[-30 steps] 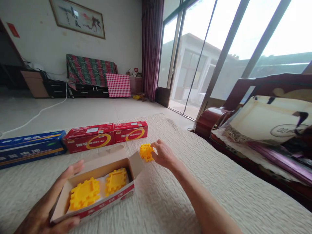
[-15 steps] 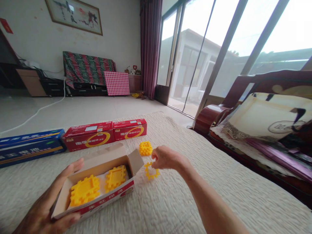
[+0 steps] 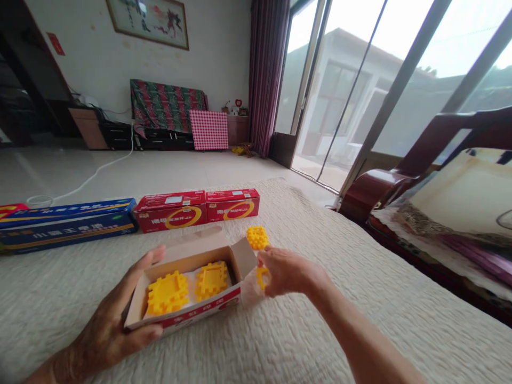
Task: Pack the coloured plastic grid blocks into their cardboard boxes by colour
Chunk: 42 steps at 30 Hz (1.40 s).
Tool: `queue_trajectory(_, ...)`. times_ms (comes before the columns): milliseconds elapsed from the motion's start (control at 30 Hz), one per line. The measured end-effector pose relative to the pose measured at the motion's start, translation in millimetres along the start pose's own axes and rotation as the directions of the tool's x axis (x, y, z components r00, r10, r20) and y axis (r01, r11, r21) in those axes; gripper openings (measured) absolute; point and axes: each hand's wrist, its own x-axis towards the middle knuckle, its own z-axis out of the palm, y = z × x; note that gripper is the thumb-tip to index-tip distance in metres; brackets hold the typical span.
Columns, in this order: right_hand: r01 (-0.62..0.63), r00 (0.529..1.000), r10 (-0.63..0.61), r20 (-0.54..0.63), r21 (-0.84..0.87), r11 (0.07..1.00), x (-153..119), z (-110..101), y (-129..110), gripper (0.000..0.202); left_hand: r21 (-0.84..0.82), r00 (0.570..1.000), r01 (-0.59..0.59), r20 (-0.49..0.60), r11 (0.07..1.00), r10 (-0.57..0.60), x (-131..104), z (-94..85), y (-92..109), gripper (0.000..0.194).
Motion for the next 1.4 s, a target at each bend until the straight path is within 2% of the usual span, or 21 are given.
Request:
queue_trajectory(67,-0.092,0.992,0.089,-0.092,-0.032,0.995,-6.2,-15.3,10.4,0.038,0.011,1.000,-0.025,0.005,1.000,0.025,0.8,-0.2,0.0,0.095)
queue_trajectory(133,-0.120,0.959,0.104,-0.264,-0.044,0.992,-11.8,-33.5,13.8,0.037,0.021,0.999,-0.038,0.009,0.999,0.038,1.3,-0.4,-0.2,0.096)
queue_trajectory(200,-0.049,0.895,0.035,-0.444,-0.020,0.999,-13.9,-48.7,2.5,0.040,0.018,0.999,-0.040,0.012,0.999,0.040,1.5,-0.7,-0.2,0.096)
queue_trajectory(267,0.091,0.826,-0.069,-0.560,0.012,0.996,-10.9,-56.5,-22.7,0.043,0.004,0.999,-0.032,0.012,0.999,0.032,1.5,-1.0,0.3,0.096)
queue_trajectory(300,0.157,0.816,-0.120,-0.565,0.017,0.987,-7.5,-57.2,-37.9,0.043,-0.004,1.000,-0.022,0.013,1.000,0.022,1.5,-1.2,0.6,0.097)
queue_trajectory(367,0.256,0.863,-0.220,-0.454,0.017,0.967,1.8,-53.5,-66.0,0.041,-0.011,1.000,0.006,0.017,1.000,-0.005,1.6,-1.4,1.5,0.096)
queue_trajectory(467,0.293,0.909,-0.272,-0.316,0.021,0.956,15.9,-41.4,-88.6,0.036,-0.007,1.000,0.017,0.023,1.000,-0.017,1.7,-1.1,1.6,0.096)
queue_trajectory(633,0.314,0.928,-0.298,-0.222,0.038,0.949,24.3,-27.0,-86.0,0.041,0.012,1.000,-0.023,0.018,1.000,0.023,1.0,-0.2,-1.4,0.099)
queue_trajectory(733,0.327,0.923,-0.306,-0.235,0.055,0.943,21.6,-27.6,-84.8,0.041,0.021,0.999,-0.034,0.000,0.999,0.034,0.7,-0.1,-2.9,0.098)
queue_trajectory(800,0.333,0.910,-0.303,-0.283,0.066,0.941,18.7,-32.3,-83.7,0.042,0.018,0.999,-0.049,-0.003,0.999,0.049,0.8,-0.1,-3.9,0.098)
queue_trajectory(867,0.327,0.882,-0.275,-0.383,0.077,0.942,16.6,-39.9,-77.7,0.040,0.015,0.998,-0.064,-0.006,0.998,0.064,0.8,0.0,-4.7,0.099)
queue_trajectory(933,0.313,0.831,-0.228,-0.508,0.088,0.946,17.0,-47.8,-63.7,0.032,0.016,0.998,-0.057,-0.011,0.998,0.057,0.4,0.2,-4.7,0.099)
queue_trajectory(1000,0.284,0.779,-0.169,-0.604,0.100,0.954,21.1,-52.1,-41.4,0.022,0.022,0.999,-0.041,-0.018,0.999,0.041,-0.5,0.5,-3.9,0.098)
queue_trajectory(1067,0.230,0.754,-0.099,-0.649,0.119,0.966,28.3,-50.0,-13.7,0.020,0.028,0.999,-0.008,-0.032,1.000,0.009,-1.6,1.0,-2.8,0.095)
queue_trajectory(1133,0.159,0.772,-0.023,-0.636,0.157,0.975,36.7,-41.5,13.9,0.024,0.037,0.999,0.025,-0.048,0.999,-0.023,-2.4,1.5,-1.7,0.091)
queue_trajectory(1233,0.101,0.849,0.005,-0.528,0.171,0.980,47.2,-22.8,43.1,0.039,0.049,0.997,0.047,-0.059,0.998,-0.044,-2.5,2.5,0.7,0.089)
queue_trajectory(1300,0.092,0.895,-0.012,-0.447,0.159,0.983,51.0,-12.0,51.3,0.045,0.042,0.995,0.080,-0.064,0.996,-0.078,-2.2,3.1,3.5,0.086)
queue_trajectory(1400,0.064,0.924,-0.002,-0.383,0.148,0.987,52.6,-3.4,53.4,0.038,0.029,0.989,0.132,-0.068,0.991,-0.129,-1.8,3.9,7.6,0.082)
